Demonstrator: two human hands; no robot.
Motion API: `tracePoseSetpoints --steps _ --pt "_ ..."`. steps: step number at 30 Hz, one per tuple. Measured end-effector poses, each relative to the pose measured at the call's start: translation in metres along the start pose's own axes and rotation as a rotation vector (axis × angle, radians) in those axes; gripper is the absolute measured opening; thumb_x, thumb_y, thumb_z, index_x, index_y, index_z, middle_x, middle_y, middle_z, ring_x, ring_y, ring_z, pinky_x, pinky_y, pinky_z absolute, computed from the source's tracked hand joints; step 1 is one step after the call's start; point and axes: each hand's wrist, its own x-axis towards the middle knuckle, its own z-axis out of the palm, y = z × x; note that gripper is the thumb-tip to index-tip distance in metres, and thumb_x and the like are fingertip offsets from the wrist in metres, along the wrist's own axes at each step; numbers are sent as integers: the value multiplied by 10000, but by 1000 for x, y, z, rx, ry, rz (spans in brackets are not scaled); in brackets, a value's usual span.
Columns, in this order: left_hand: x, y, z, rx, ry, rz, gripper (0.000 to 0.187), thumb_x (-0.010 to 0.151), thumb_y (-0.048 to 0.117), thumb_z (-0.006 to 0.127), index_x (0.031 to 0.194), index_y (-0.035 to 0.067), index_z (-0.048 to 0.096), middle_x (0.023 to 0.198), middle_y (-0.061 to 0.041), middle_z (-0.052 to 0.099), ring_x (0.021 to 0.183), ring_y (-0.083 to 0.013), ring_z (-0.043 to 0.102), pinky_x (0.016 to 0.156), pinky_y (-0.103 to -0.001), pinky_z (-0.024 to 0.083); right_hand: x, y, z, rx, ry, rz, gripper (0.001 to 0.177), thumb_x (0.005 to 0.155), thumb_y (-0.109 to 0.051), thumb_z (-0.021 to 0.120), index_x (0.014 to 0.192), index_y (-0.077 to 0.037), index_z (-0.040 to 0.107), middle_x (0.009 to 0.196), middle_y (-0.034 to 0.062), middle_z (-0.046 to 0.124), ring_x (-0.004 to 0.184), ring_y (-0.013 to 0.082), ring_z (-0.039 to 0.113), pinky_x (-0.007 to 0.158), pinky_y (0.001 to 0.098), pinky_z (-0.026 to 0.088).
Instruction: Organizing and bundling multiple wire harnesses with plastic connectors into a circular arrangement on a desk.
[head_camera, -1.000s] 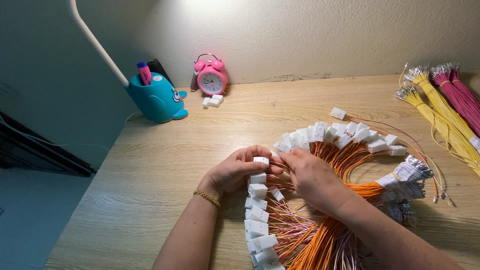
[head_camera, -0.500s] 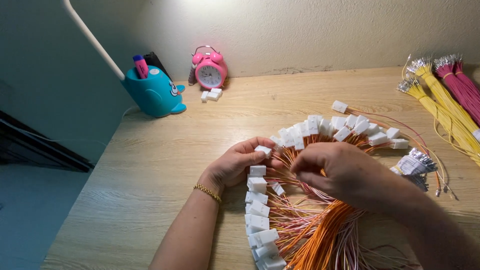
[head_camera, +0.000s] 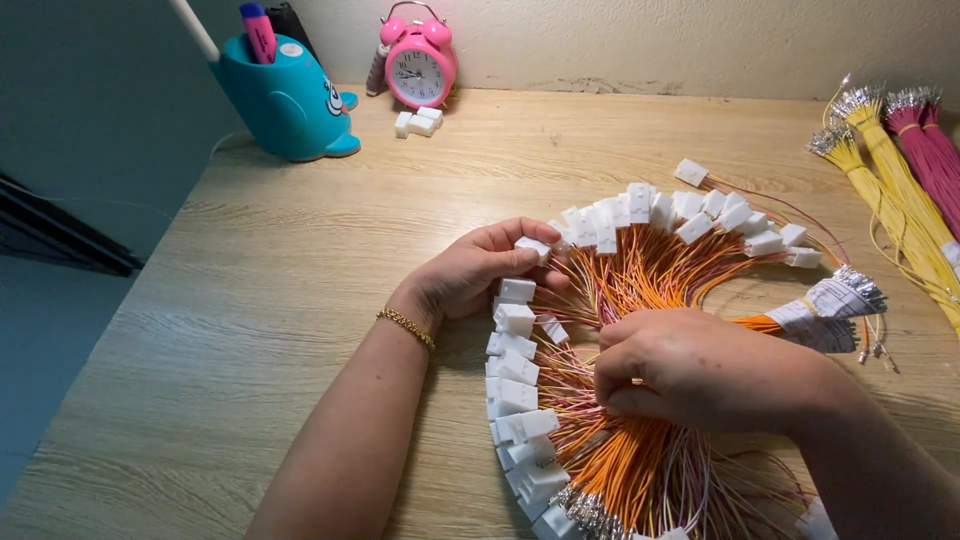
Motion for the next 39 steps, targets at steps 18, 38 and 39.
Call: tracePoseSetpoints --steps 18,38,39 --pt "2 -2 -4 2 -20 2 263 936 40 596 1196 29 559 1134 -188 638 1001 -275 683 827 -434 589 6 7 8 -146 -92 115 46 742 -342 713 728 -298 714 715 -106 696 734 144 628 686 328 464" --pt "0 0 0 19 22 -32 235 948 56 578 1182 44 558 1037 -230 678 964 -289 687 823 -434 584 -6 21 -16 612 55 153 77 855 -94 692 782 -102 669 685 10 643 629 123 638 604 262 558" --pt "0 1 1 12 27 -51 228 954 56 572 1181 49 555 1016 -243 683 950 -295 687 824 -434 583 -3 19 -13 848 93 293 45 871 3 649 840 -23 669 688 79 642 624 172 670 620 285 621"
